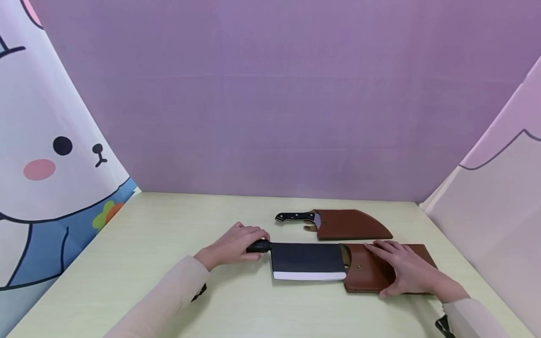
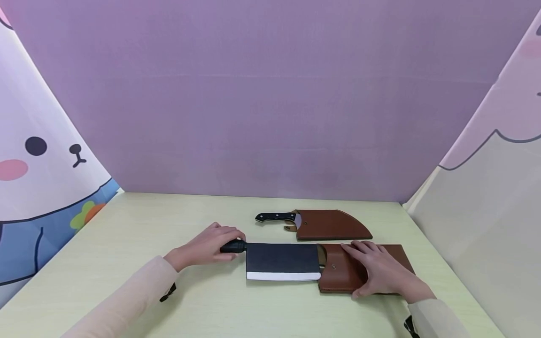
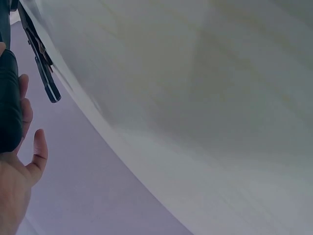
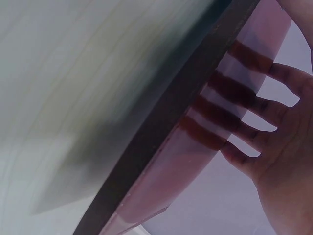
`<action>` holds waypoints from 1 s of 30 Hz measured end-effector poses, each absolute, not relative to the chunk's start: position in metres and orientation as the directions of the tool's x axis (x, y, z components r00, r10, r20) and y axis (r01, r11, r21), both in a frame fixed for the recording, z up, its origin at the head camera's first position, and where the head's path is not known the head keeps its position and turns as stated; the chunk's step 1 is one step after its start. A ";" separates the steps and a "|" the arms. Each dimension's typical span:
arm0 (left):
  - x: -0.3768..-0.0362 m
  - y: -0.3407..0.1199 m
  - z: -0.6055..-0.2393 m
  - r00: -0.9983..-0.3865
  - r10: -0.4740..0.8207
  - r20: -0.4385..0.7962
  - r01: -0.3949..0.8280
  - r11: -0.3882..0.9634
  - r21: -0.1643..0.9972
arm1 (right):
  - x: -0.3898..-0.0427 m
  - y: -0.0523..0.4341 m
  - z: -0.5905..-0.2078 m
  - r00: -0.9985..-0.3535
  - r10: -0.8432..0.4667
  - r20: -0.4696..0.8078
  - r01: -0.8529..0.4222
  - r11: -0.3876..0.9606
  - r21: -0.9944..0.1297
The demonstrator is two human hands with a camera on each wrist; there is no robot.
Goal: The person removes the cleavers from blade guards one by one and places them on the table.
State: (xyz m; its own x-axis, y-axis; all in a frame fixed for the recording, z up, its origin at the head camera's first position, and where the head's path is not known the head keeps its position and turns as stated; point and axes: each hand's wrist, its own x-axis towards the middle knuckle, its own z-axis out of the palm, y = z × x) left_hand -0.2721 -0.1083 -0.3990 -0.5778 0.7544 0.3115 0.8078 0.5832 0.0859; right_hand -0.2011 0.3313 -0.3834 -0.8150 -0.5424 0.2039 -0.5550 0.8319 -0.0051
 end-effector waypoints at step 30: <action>-0.268 -0.131 -0.401 -0.607 0.740 0.289 0.788 0.608 0.098 | -0.201 0.339 -0.387 -0.812 -0.532 0.239 -0.545 0.838 0.013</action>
